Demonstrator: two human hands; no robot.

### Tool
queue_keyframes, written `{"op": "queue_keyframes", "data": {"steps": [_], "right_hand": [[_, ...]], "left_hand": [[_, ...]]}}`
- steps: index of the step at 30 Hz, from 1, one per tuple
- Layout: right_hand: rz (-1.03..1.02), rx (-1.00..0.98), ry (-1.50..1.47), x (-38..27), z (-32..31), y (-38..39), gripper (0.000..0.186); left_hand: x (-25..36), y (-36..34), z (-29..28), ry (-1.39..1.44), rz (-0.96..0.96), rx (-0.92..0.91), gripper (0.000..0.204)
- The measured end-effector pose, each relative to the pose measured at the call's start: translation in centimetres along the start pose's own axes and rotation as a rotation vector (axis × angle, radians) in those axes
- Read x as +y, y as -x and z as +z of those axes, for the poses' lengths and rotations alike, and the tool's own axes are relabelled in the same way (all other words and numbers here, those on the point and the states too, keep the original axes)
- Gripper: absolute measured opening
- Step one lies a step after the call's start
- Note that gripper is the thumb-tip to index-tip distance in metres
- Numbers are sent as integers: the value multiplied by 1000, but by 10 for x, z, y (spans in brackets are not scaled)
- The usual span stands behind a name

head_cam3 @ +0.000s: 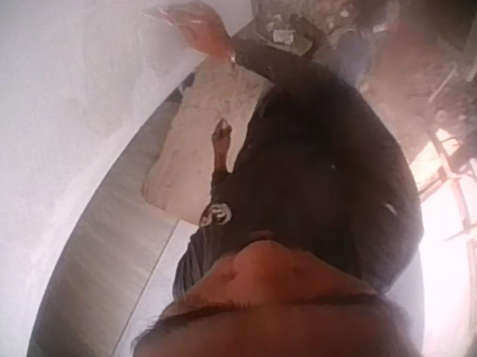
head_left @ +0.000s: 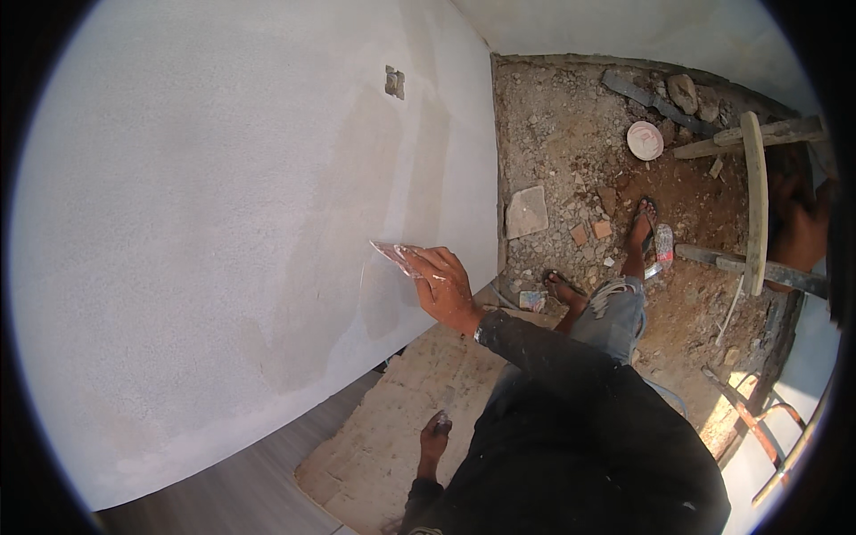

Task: The person applies white plaster to a gray wall using two putty knives, scraping and smoothing the material across the surface and around an electrical box opening.

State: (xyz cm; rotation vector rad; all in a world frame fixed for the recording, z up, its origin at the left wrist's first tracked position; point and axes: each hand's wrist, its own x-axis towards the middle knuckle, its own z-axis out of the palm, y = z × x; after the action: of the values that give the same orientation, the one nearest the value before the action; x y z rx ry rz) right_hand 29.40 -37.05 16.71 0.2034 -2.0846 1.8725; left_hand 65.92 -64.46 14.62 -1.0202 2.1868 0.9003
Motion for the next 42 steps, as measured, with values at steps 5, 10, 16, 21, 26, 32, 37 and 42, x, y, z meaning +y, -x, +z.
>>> {"op": "queue_keyframes", "data": {"steps": [5, 10, 16, 21, 26, 32, 37, 42], "right_hand": [[-64, -138, -35, -38, 33, 39, 53], [-173, -372, -144, -58, 38, 133, 57], [-67, -132, 16, -7, 0, 29, 51], [-56, -112, 37, -8, 38, 50, 51], [-56, -239, -2, -41, 57, 115, 54], [-37, -314, -22, -43, 69, 152, 56], [-133, -322, -44, -50, 56, 157, 55], [-112, -271, -20, -29, 12, 111, 53]], "left_hand": [[-17, -3, 5, -50, 88, 3, 40], [-10, -1, 6, -128, 144, -10, 40], [8, 4, 3, 8, -10, 29, 38], [2, 5, 8, -50, 33, -9, 39], [2, 8, 8, -137, 85, -37, 39], [33, -7, -1, -169, -21, -55, 38], [16, -16, -12, -187, 104, -75, 37], [34, -17, -1, -153, 69, -45, 37]]}}
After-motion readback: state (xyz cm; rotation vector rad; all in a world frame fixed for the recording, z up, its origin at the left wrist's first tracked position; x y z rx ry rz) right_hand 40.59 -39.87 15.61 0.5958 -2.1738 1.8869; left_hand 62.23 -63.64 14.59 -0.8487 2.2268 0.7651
